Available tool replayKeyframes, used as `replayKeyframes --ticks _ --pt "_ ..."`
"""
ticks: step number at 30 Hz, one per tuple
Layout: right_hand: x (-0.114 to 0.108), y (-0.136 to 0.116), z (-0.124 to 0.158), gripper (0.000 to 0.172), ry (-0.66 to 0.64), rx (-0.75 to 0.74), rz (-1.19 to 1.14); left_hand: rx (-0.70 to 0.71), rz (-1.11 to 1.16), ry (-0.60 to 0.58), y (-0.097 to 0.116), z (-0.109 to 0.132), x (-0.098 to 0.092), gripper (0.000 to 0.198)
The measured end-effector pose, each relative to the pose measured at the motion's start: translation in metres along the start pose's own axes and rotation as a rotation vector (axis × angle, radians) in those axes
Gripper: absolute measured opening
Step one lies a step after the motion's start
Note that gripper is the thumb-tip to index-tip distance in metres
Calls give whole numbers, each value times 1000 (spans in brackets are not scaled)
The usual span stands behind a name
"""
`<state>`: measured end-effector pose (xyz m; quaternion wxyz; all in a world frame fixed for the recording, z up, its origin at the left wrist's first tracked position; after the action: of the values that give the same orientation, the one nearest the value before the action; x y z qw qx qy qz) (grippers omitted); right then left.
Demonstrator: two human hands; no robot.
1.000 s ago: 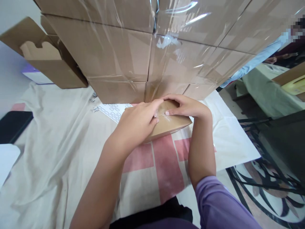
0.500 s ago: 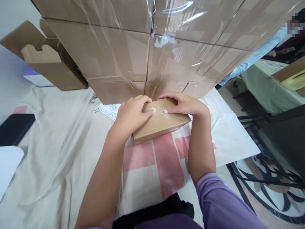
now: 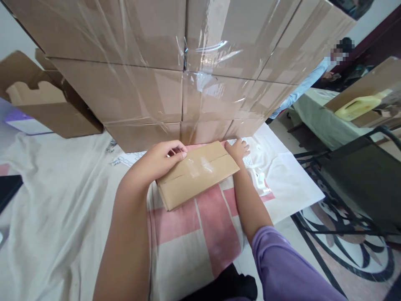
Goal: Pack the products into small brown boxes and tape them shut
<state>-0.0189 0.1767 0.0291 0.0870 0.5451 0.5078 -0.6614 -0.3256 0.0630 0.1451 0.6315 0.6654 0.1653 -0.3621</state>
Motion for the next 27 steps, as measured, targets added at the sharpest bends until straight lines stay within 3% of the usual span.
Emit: replayKeyframes --ticks 6,13,16,18,20,24,27 --pt "9 -5 1 38 -12 -140 29 31 27 -28 -6 6 -5 22" --pt "18 -12 10 15 -112 -324 -64 88 -109 -22 30 26 8 19" --pt "22 -14 11 12 -85 -318 -96 133 -27 -74 19 21 7 21" --pt "23 -15 11 11 -52 -307 -119 48 -32 7 -6 13 2 30" --pt "24 -15 11 10 -19 -295 -146 -148 -161 81 -37 3 0 55" --pt "26 -14 8 9 -8 -284 -202 -545 -322 -103 -81 -9 20 125" --pt "28 -12 6 12 -15 -280 -252 -643 -308 -78 -85 -15 43 132"
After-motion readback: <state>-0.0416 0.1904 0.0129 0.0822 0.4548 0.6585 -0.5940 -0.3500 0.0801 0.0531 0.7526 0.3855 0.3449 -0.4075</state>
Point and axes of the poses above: each hand's wrist, its own z-axis away from the middle knuckle, its own x-axis out of the palm, y = z × x, the point moved 1 cm from there along -z, towards the middle knuckle, and after that the axes turned 5 degrees about -z, right-handed, at the moved point
